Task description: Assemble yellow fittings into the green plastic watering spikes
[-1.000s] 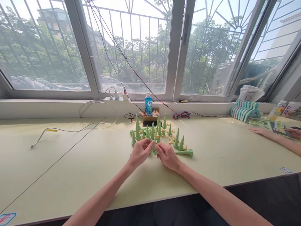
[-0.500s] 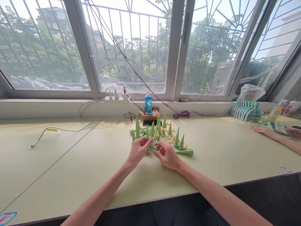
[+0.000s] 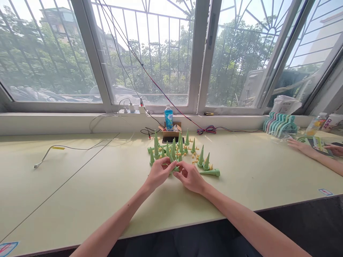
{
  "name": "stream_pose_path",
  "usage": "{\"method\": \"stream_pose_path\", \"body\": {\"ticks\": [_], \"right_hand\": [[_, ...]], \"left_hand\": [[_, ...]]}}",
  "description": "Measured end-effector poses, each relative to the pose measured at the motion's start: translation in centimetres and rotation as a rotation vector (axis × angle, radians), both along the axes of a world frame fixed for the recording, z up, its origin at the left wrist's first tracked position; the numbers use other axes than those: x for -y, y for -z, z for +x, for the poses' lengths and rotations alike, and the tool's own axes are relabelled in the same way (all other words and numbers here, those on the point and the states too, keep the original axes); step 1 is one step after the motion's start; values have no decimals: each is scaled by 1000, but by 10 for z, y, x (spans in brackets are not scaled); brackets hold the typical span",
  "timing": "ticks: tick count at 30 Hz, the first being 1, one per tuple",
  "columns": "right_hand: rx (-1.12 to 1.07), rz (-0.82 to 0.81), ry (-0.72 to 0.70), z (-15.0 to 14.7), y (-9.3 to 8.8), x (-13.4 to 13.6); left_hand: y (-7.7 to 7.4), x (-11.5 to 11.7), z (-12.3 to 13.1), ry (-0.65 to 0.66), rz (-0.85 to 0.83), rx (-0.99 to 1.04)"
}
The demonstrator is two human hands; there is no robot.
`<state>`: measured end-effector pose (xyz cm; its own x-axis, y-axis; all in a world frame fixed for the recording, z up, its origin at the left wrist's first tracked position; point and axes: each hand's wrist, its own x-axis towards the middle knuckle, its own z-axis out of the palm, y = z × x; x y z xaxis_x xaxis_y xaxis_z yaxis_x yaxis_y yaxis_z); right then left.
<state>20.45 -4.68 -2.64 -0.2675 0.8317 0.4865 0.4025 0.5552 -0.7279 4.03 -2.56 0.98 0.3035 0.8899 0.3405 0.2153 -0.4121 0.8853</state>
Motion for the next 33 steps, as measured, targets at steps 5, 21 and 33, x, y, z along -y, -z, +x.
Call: {"method": "stream_pose_path", "body": {"ticks": [5,21,33], "right_hand": [[17,-2,-2,0,3,-2],[105,89,204,3,3,-1],[979,-144,588,2,-19,-1]], "left_hand": [[5,-3,0,-8,21,-31],[4,2,1,-95,124,-29],[18,3,2,78,461,-336]]}}
